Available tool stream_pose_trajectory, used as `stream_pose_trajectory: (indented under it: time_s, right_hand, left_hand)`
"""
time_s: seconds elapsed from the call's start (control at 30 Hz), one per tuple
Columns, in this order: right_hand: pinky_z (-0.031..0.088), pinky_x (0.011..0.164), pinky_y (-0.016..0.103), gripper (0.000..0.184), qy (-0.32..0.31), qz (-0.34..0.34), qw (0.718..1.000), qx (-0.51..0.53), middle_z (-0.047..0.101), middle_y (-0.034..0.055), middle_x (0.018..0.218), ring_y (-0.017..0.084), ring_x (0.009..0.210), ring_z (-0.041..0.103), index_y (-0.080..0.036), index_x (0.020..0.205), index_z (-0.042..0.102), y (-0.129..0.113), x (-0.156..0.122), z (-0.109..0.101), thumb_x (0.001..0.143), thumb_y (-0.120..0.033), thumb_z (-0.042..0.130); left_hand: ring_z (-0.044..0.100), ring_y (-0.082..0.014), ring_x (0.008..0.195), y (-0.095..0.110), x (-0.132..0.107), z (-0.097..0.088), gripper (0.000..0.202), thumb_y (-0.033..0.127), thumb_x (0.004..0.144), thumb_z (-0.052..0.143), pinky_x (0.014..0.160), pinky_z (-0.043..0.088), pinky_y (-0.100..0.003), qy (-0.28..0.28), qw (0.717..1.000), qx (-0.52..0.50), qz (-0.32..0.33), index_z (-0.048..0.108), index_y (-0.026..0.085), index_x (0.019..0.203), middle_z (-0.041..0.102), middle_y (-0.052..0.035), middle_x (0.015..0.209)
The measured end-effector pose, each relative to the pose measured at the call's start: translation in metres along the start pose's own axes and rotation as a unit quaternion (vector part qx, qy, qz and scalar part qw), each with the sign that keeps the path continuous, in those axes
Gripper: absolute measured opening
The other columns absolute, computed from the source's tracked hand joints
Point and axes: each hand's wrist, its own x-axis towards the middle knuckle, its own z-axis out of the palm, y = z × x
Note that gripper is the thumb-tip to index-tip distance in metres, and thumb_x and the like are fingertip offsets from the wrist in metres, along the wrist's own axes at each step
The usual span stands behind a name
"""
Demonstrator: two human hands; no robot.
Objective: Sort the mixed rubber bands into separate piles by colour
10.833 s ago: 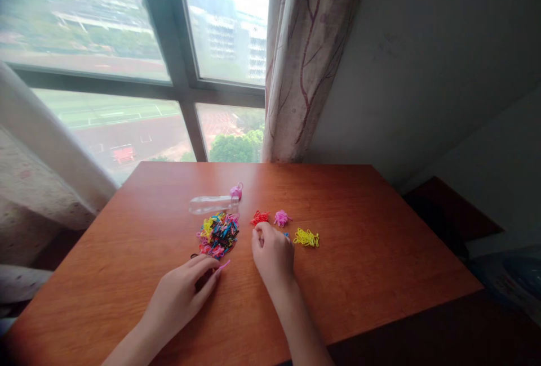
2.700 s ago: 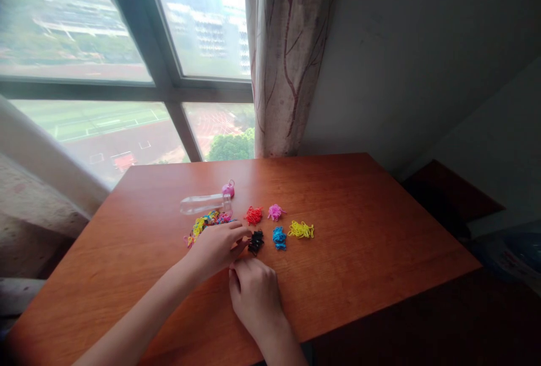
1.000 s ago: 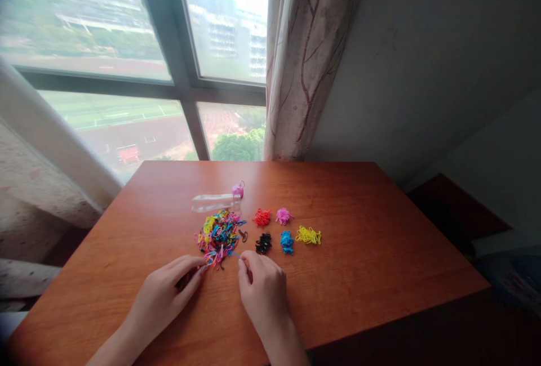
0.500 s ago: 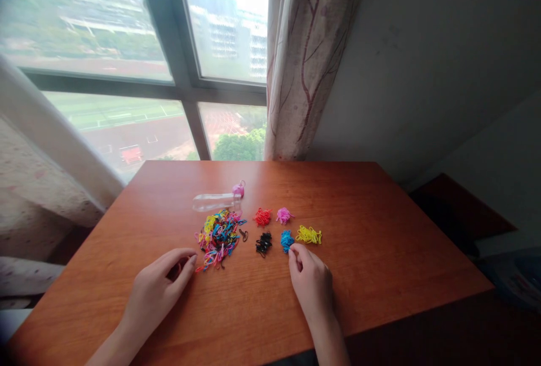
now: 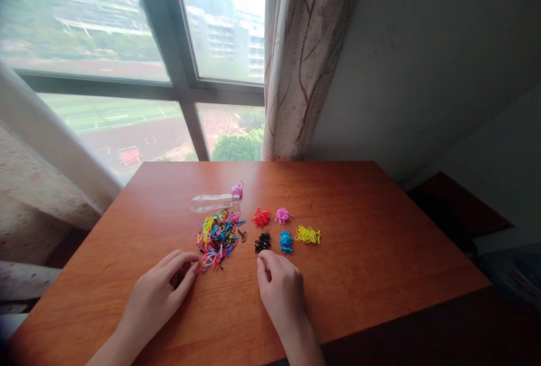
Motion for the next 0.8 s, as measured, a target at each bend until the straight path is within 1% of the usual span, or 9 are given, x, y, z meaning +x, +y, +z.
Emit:
stream_pose_trajectory:
  time_s: [0.1, 0.2, 0.33, 0.5, 0.57, 0.63, 0.7, 0.8]
  right_hand:
    - [0.033, 0.060, 0.024, 0.021, -0.049, -0.031, 0.998, 0.012, 0.064, -0.0013, 0.067, 0.014, 0.061, 0.059, -0.022, 0.083, 0.064, -0.021, -0.004, 0.014, 0.094, -0.019, 0.045]
    - [0.031, 0.059, 0.024, 0.019, -0.078, -0.045, 0.996, 0.012, 0.063, -0.0020, 0.067, 0.013, 0.062, 0.059, -0.023, 0.080, 0.061, -0.034, -0.006, 0.022, 0.092, -0.016, 0.046]
    - [0.030, 0.059, 0.024, 0.018, -0.086, -0.041, 0.995, 0.004, 0.062, -0.0032, 0.066, 0.013, 0.061, 0.058, -0.023, 0.078, 0.059, -0.037, -0.008, 0.024, 0.090, -0.015, 0.048]
    - [0.029, 0.059, 0.025, 0.016, -0.085, -0.048, 0.995, 0.003, 0.062, -0.0038, 0.067, 0.012, 0.062, 0.058, -0.023, 0.078, 0.058, -0.034, -0.009, 0.024, 0.089, -0.015, 0.049]
    - [0.029, 0.059, 0.025, 0.016, -0.086, -0.051, 0.995, 0.000, 0.062, -0.0037, 0.068, 0.013, 0.062, 0.058, -0.023, 0.079, 0.059, -0.034, -0.009, 0.023, 0.089, -0.015, 0.050]
    - [0.029, 0.059, 0.025, 0.016, -0.089, -0.049, 0.995, 0.001, 0.062, -0.0037, 0.068, 0.013, 0.063, 0.058, -0.023, 0.079, 0.058, -0.035, -0.008, 0.023, 0.089, -0.015, 0.050]
    - [0.029, 0.060, 0.025, 0.016, -0.097, -0.045, 0.994, 0.001, 0.062, -0.0036, 0.068, 0.013, 0.063, 0.058, -0.023, 0.078, 0.058, -0.035, -0.008, 0.022, 0.088, -0.014, 0.049]
    - [0.029, 0.060, 0.025, 0.016, -0.105, -0.038, 0.994, 0.003, 0.063, -0.0031, 0.069, 0.014, 0.065, 0.059, -0.023, 0.077, 0.058, -0.035, -0.008, 0.022, 0.087, -0.014, 0.050]
  left_hand:
    - [0.064, -0.0130, 0.069, -0.001, -0.004, 0.000, 0.017, 0.033, 0.092, 0.049, 0.063, 0.049, -0.022, -0.008, 1.000, 0.006, 0.006, 0.063, 0.025, 0.097, 0.065, 0.0015, 0.084]
    - [0.065, -0.0147, 0.074, -0.002, -0.007, 0.000, 0.016, 0.034, 0.092, 0.050, 0.066, 0.049, -0.023, -0.016, 1.000, 0.015, 0.012, 0.063, 0.025, 0.091, 0.065, 0.0008, 0.083]
    - [0.064, -0.0152, 0.072, -0.003, -0.008, -0.001, 0.016, 0.033, 0.091, 0.051, 0.066, 0.049, -0.023, -0.023, 0.999, 0.014, 0.020, 0.063, 0.024, 0.086, 0.064, 0.0004, 0.081]
    - [0.058, -0.0113, 0.060, -0.001, -0.004, -0.006, 0.015, 0.029, 0.091, 0.049, 0.058, 0.046, -0.020, -0.012, 0.999, -0.007, 0.034, 0.063, 0.024, 0.085, 0.062, 0.0026, 0.075]
    - [0.057, -0.0108, 0.058, 0.003, 0.001, -0.008, 0.015, 0.028, 0.092, 0.049, 0.057, 0.045, -0.020, -0.005, 0.999, -0.005, 0.044, 0.063, 0.024, 0.088, 0.062, 0.0029, 0.076]
    - [0.058, -0.0109, 0.061, 0.010, 0.011, -0.010, 0.016, 0.028, 0.092, 0.048, 0.057, 0.044, -0.019, 0.000, 0.999, 0.001, 0.053, 0.063, 0.025, 0.089, 0.063, 0.0022, 0.079]
    - [0.060, -0.0115, 0.066, 0.021, 0.026, -0.011, 0.017, 0.028, 0.093, 0.047, 0.058, 0.043, -0.019, -0.002, 0.998, 0.010, 0.067, 0.063, 0.024, 0.089, 0.064, 0.0011, 0.083]
    - [0.063, -0.0132, 0.071, 0.042, 0.055, -0.012, 0.016, 0.026, 0.091, 0.049, 0.059, 0.043, -0.021, -0.025, 0.994, 0.032, 0.097, 0.064, 0.024, 0.089, 0.066, -0.0008, 0.089]
